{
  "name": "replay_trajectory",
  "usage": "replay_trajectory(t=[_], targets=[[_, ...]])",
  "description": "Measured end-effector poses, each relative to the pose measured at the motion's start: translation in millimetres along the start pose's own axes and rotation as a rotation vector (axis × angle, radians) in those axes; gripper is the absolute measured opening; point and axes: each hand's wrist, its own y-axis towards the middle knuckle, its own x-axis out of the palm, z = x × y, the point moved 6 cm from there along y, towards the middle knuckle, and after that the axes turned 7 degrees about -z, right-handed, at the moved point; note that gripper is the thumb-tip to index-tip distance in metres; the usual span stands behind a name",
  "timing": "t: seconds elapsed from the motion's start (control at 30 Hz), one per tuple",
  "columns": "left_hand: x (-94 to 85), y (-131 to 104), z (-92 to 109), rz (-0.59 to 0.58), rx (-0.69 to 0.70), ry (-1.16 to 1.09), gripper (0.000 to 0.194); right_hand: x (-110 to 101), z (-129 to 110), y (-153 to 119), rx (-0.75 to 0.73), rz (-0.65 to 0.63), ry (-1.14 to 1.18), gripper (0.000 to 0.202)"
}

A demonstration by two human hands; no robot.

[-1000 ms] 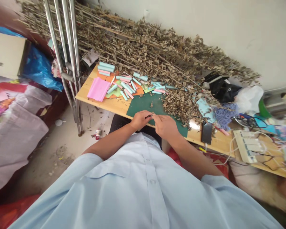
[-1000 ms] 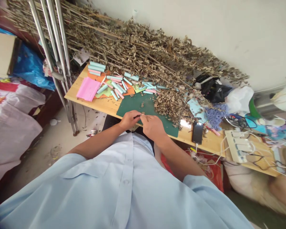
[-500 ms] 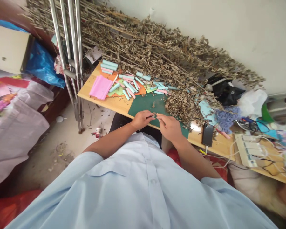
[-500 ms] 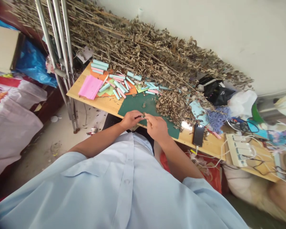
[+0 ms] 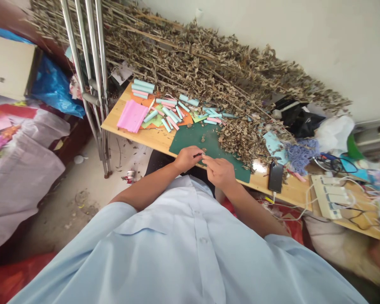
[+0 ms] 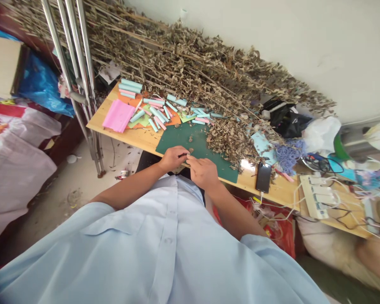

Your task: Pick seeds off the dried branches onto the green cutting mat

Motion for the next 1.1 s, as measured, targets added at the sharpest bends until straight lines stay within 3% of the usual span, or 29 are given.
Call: replay_trajectory(t=[0.3,0.9,1.0,1.1], targets=[[-1.7,0.8,3.7,-0.021,0.003,-0.011,0.019,-6.4,-1.0,-0.2,0.022,0.037,-0.034,0.034],[-0.5,-0.5,1.0,-0.041,0.017,-0.019,0.017,-4.6,-9.4,17.7,-0.026,-0.117,-0.248,0.024],[-0.2,0.0,-1.5,-0.02,0.009,-0.027,0.015,-8.7,-1.1,16.7,0.003,-0.051,-0.073,0.028],[0.7,0.4,-4.0,0.0,-0.001,-0.037,0.017,-11.7,27.5,15.9,0.163,0.15,0.199,0.029]])
